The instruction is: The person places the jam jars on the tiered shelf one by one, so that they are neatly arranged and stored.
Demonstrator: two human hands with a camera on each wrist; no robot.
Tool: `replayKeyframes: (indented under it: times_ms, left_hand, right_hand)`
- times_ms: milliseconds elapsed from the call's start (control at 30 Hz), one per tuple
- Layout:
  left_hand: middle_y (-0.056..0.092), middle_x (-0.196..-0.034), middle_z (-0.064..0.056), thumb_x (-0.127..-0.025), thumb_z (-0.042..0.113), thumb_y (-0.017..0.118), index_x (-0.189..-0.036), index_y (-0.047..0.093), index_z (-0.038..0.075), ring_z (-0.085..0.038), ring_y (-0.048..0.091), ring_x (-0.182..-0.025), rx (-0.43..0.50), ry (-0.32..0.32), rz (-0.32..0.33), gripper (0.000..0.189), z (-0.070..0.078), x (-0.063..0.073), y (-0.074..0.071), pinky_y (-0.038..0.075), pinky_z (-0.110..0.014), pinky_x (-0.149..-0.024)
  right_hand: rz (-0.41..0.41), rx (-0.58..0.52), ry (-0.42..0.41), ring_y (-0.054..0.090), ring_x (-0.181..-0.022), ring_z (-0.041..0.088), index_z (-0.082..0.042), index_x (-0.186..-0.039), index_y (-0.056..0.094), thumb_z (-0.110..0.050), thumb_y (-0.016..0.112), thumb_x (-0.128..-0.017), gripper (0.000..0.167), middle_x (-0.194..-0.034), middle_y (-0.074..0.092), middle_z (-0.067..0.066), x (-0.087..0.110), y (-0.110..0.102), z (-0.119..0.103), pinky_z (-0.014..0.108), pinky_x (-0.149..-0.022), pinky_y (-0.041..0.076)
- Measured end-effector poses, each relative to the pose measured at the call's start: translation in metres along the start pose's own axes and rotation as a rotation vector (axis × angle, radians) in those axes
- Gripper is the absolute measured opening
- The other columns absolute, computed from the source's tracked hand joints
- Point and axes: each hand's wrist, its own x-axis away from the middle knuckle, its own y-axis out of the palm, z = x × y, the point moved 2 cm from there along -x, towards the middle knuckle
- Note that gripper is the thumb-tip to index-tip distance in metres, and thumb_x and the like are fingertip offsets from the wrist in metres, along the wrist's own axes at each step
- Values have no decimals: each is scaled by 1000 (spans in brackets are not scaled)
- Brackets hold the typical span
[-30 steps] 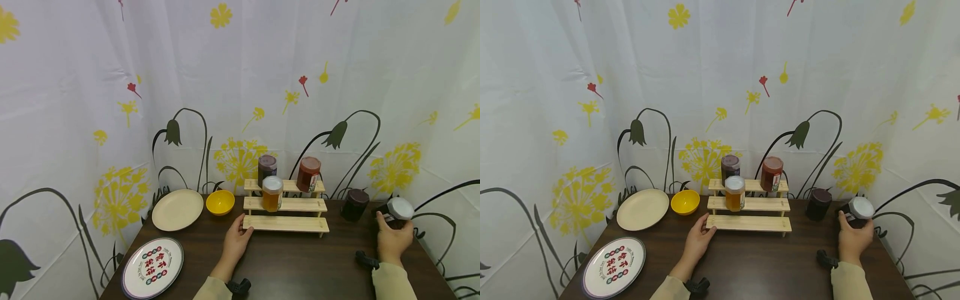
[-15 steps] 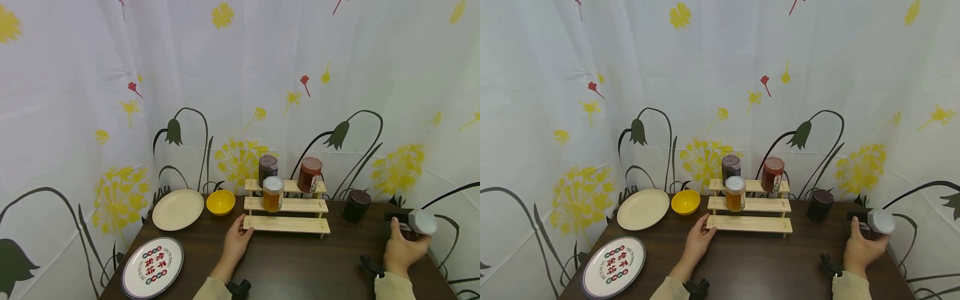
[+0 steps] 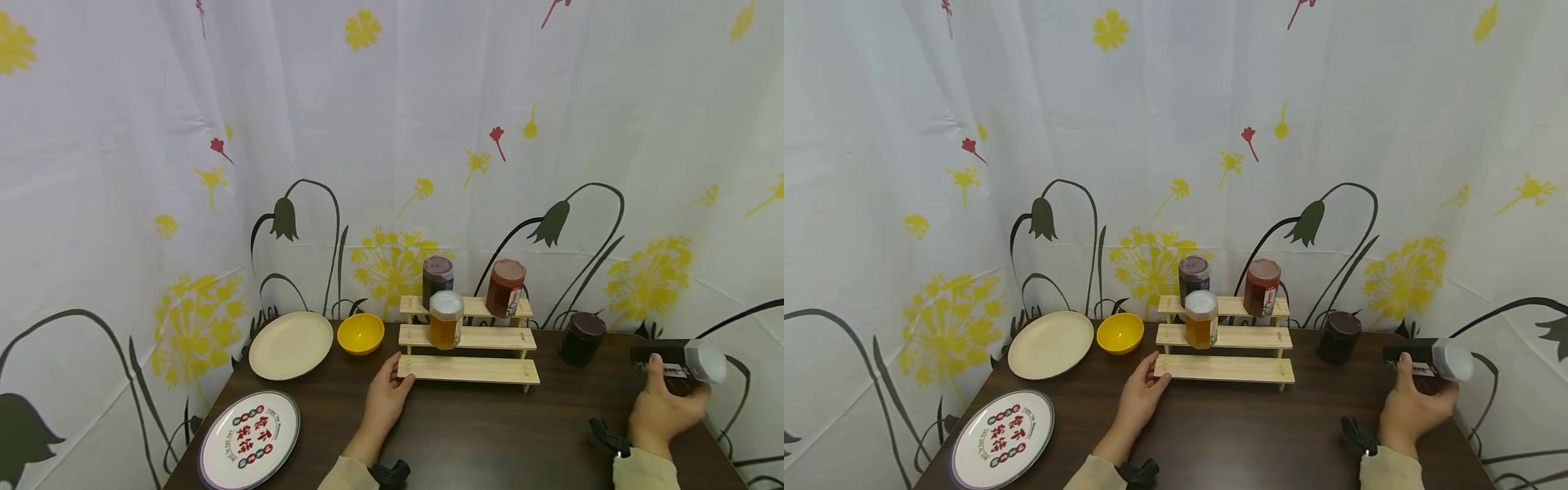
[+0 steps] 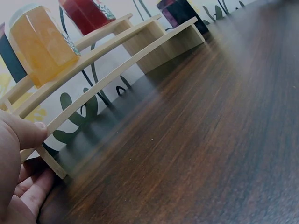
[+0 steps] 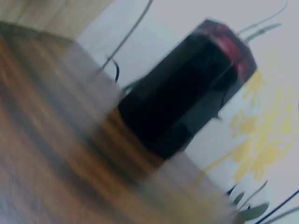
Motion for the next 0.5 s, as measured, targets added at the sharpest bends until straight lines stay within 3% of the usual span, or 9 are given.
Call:
replayKeyframes:
  times_ms: [233, 500]
  left_hand:
    - [69, -143, -15, -103, 20, 78, -158, 56, 8, -23, 68, -115, -4, -10, -3, 61, -2, 1, 3, 63, -40, -98]
    - [68, -142, -16, -103, 20, 77, -158, 55, 7, -24, 68, -115, 6, 5, -1, 61, -2, 2, 0, 63, -39, -96]
  right_hand:
    - [-61, -85, -24, 63, -130, 25, -8, -143, 69, 6, 90, -82, 66, -137, 70, 12, 13, 13, -19, 29, -107, 53]
    - [-160, -79, -61, 70, -117, 20, -6, -141, 69, 5, 91, -82, 64, -130, 72, 11, 32, 29, -26, 22, -97, 56]
